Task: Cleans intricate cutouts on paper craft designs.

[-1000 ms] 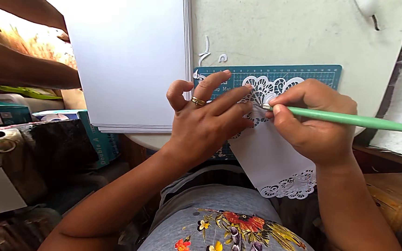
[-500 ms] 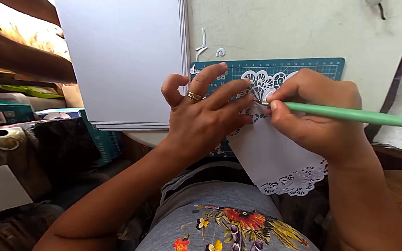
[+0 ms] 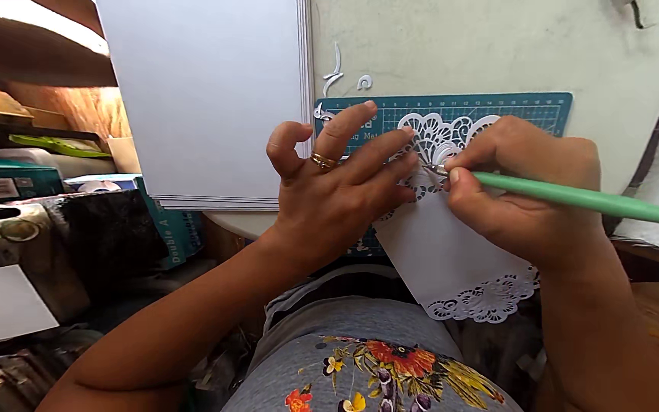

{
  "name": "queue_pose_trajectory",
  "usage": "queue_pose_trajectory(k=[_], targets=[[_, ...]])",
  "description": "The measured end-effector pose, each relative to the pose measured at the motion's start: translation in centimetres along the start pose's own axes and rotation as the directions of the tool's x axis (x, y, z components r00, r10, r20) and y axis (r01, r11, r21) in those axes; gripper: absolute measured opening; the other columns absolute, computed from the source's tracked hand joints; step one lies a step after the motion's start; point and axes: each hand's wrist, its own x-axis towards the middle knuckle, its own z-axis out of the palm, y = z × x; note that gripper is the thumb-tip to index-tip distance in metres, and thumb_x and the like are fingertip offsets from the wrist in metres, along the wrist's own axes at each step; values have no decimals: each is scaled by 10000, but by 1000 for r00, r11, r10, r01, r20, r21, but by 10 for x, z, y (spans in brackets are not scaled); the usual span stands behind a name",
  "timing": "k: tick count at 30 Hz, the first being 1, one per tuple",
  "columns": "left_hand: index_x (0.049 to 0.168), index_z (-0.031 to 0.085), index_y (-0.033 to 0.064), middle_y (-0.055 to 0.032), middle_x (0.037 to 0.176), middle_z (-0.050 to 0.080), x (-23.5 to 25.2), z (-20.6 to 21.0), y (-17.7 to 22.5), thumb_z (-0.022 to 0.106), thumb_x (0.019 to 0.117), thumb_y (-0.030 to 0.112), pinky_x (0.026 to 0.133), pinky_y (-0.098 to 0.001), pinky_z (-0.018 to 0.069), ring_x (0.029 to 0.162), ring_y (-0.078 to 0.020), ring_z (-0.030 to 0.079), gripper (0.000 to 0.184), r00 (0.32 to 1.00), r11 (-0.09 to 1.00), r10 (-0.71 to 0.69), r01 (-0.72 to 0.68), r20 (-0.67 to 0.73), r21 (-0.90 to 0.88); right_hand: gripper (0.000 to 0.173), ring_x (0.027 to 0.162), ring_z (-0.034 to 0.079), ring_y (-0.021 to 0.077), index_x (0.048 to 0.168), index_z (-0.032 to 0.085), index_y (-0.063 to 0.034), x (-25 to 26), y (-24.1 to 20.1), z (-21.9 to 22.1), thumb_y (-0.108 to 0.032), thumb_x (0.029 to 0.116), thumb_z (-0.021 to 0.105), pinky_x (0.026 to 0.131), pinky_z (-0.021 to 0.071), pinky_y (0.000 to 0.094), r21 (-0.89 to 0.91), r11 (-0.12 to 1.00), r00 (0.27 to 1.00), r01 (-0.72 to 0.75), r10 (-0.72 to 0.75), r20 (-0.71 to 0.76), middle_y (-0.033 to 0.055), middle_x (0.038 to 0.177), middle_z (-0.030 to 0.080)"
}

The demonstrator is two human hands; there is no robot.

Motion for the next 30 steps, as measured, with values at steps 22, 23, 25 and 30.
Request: queue_pose_trajectory(k=[22,23,25,30], targets=[[1167,754,271,64,1284,713,1,1,0,610,1009,458,1018,-522,262,1339,-205,530,284,1000,1000,1,-1,14,-17,90,766,620,-58,957,656,-7,-7,5,4,-67,933,593,667,518,100,183,980,995,-76,86,-49,-9,866,675],[1170,752,273,67,1287,711,1,1,0,606,1011,461,1017,-522,262,1340,-203,528,287,1000,1000,2,-2,16,-16,92,767,621,-57,957,657,-3,-7,5,4,-65,935,593,669,518,101,181,981,995,-73,83,-49,-5,865,677],[1171,751,273,68,1288,710,1,1,-1,601,1012,463,1013,-520,261,1336,-204,529,290,1000,1000,3,-3,12,-13,96,772,622,-55,960,656,-1,-7,5,3,-67,937,591,674,519,102,175,982,996,-69,78,-46,0,871,678],[1175,753,273,67,1292,708,1,2,-1,601,1013,461,1014,-519,263,1336,-204,529,291,1000,1000,5,-5,14,-13,102,774,627,-54,960,661,-9,-7,6,2,-76,937,588,675,522,104,170,983,996,-76,83,-39,-4,869,679]])
